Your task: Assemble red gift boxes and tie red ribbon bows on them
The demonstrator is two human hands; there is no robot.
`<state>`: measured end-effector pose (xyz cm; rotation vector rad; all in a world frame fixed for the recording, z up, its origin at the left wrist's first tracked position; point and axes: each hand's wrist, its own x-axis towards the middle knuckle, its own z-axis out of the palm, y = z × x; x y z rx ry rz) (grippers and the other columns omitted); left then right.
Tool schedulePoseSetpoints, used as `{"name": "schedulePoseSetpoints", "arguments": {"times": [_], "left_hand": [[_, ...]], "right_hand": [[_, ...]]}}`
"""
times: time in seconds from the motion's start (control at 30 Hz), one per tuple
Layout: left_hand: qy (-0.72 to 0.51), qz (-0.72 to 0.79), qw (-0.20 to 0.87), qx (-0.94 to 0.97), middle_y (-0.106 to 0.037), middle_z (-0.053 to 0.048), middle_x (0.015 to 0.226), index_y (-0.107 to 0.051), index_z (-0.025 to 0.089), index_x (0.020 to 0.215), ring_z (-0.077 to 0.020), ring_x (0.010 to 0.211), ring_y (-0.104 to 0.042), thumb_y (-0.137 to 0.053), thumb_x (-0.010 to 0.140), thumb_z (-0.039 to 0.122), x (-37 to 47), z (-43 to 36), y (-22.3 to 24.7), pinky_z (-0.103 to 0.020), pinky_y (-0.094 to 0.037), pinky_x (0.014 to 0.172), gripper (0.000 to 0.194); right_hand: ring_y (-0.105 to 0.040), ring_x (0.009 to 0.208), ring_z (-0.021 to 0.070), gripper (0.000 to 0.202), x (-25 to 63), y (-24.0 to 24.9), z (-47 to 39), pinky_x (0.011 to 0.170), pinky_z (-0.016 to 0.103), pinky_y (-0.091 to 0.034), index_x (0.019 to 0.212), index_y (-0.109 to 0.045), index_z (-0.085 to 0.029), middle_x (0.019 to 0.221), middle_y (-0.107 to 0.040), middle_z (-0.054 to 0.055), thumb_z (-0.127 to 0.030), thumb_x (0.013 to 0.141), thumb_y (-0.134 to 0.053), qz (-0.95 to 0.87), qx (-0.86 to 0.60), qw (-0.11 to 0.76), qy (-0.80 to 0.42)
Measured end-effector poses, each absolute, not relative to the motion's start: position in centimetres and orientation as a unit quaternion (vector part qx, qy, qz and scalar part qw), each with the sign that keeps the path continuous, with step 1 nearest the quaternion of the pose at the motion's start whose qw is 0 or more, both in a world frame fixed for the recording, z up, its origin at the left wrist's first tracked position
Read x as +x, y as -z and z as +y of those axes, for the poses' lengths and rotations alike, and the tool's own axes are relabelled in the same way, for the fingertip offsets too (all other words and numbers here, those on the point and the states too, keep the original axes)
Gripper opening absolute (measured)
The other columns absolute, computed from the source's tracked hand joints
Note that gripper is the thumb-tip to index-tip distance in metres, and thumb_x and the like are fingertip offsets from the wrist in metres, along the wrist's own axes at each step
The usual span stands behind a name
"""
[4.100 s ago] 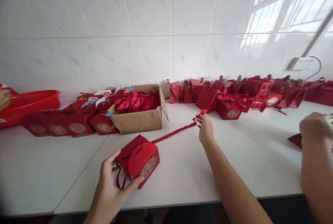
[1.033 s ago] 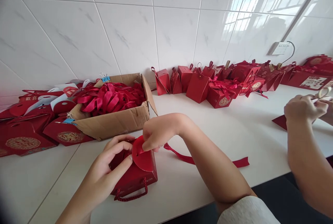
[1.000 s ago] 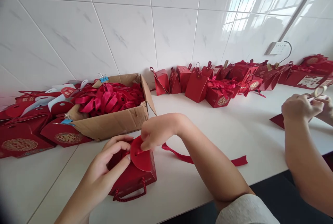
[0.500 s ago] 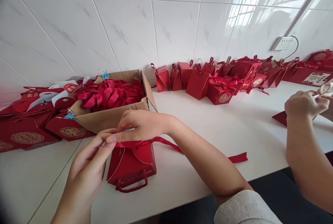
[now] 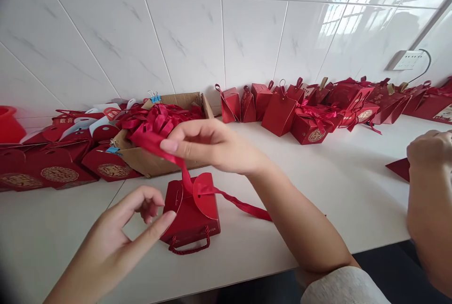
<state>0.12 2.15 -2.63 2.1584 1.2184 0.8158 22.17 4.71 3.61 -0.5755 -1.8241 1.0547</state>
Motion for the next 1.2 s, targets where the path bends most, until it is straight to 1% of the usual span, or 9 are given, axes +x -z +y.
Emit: {"name": "schedulePoseSetpoints", "arguments": {"times": [0.13, 0.3, 0.43, 0.57, 0.67, 0.73, 0.87, 1.03, 1.2], "left_hand": [[-0.222, 0.466, 0.249, 0.819, -0.05, 0.004, 0.072, -0.046, 0.025, 0.085, -0.0138, 0.065, -0.05, -0.053, 0.086, 0.046, -0.1, 2.1, 3.3, -0.025, -0.041, 0.063, 0.022], [-0.234, 0.479, 0.247, 0.809, -0.053, 0.005, 0.071, -0.044, 0.026, 0.09, -0.0132, 0.063, -0.051, -0.052, 0.087, 0.045, -0.1, 2.1, 3.0, -0.025, -0.042, 0.061, 0.02], [-0.262, 0.464, 0.299, 0.792, -0.056, 0.006, 0.069, -0.04, 0.027, 0.096, -0.0132, 0.063, -0.052, -0.049, 0.089, 0.04, -0.2, 1.8, 2.2, -0.022, -0.041, 0.059, 0.018], [-0.258, 0.49, 0.358, 0.752, -0.054, 0.007, 0.064, -0.037, 0.028, 0.104, -0.0128, 0.053, -0.046, -0.042, 0.091, 0.04, -0.2, 1.4, 1.3, -0.021, -0.034, 0.047, 0.018], [-0.275, 0.507, 0.397, 0.714, -0.056, 0.005, 0.067, -0.038, 0.028, 0.11, -0.0144, 0.058, -0.052, -0.041, 0.091, 0.04, -0.1, 1.2, 0.8, -0.022, -0.036, 0.051, 0.023], [-0.289, 0.512, 0.421, 0.69, -0.061, 0.003, 0.072, -0.038, 0.028, 0.115, -0.0166, 0.066, -0.057, -0.042, 0.09, 0.04, -0.1, 1.0, 0.6, -0.023, -0.039, 0.056, 0.027], [-0.275, 0.508, 0.446, 0.684, -0.067, 0.0, 0.086, -0.036, 0.029, 0.124, -0.0162, 0.067, -0.057, -0.042, 0.091, 0.041, -0.5, 0.8, 0.5, -0.025, -0.042, 0.06, 0.036], [-0.262, 0.497, 0.455, 0.691, -0.065, -0.002, 0.086, -0.032, 0.027, 0.13, -0.0174, 0.069, -0.058, -0.041, 0.092, 0.041, -0.8, 0.9, 0.5, -0.025, -0.041, 0.058, 0.041], [-0.259, 0.495, 0.458, 0.692, -0.065, -0.002, 0.086, -0.031, 0.028, 0.131, -0.0177, 0.07, -0.058, -0.039, 0.092, 0.041, -0.8, 0.9, 0.5, -0.025, -0.041, 0.059, 0.041]], "right_hand": [[-0.056, 0.072, 0.0131, 0.026, 23.2, -4.4, 4.0, 0.073, 0.03, -0.046, 0.073, -0.056, -0.02, 0.073, -0.054, 0.0, -0.039, 0.09, -0.054, -0.689, -0.236, 0.542, -0.42], [-0.056, 0.069, 0.0144, 0.035, 24.2, -5.4, 3.0, 0.065, 0.032, -0.046, 0.069, -0.053, -0.023, 0.071, -0.054, -0.001, -0.053, 0.087, -0.046, -0.653, -0.316, 0.572, -0.383], [-0.051, 0.064, 0.0105, 0.033, 25.7, -5.9, 2.2, 0.058, 0.029, -0.039, 0.072, -0.057, -0.027, 0.075, -0.057, -0.004, -0.049, 0.088, -0.037, -0.596, -0.345, 0.631, -0.356], [-0.05, 0.063, 0.0104, 0.032, 26.6, -6.1, 2.0, 0.061, 0.029, -0.04, 0.062, -0.058, -0.029, 0.07, -0.058, -0.005, -0.035, 0.087, -0.039, -0.561, -0.245, 0.691, -0.385], [-0.055, 0.073, 0.0152, 0.028, 25.2, -5.7, 2.5, 0.073, 0.033, -0.043, 0.054, -0.056, -0.024, 0.066, -0.057, 0.0, -0.024, 0.081, -0.048, -0.607, -0.242, 0.632, -0.417], [-0.055, 0.075, 0.0179, 0.024, 23.4, -5.0, 3.0, 0.075, 0.034, -0.043, 0.057, -0.057, -0.021, 0.068, -0.057, 0.002, -0.025, 0.08, -0.053, -0.662, -0.31, 0.524, -0.438], [-0.049, 0.068, 0.0145, 0.021, 19.9, -3.3, 3.6, 0.064, 0.03, -0.04, 0.065, -0.058, -0.017, 0.074, -0.055, 0.002, -0.027, 0.083, -0.052, -0.725, -0.441, 0.295, -0.44], [-0.052, 0.078, 0.0153, 0.018, 18.5, -2.0, 3.9, 0.071, 0.028, -0.041, 0.069, -0.059, -0.016, 0.09, -0.058, 0.004, -0.025, 0.082, -0.051, -0.732, -0.473, 0.254, -0.42], [-0.049, 0.074, 0.0137, 0.021, 18.9, -1.9, 4.2, 0.068, 0.027, -0.04, 0.064, -0.054, -0.016, 0.085, -0.055, 0.003, -0.025, 0.082, -0.05, -0.719, -0.438, 0.265, -0.47]]}}
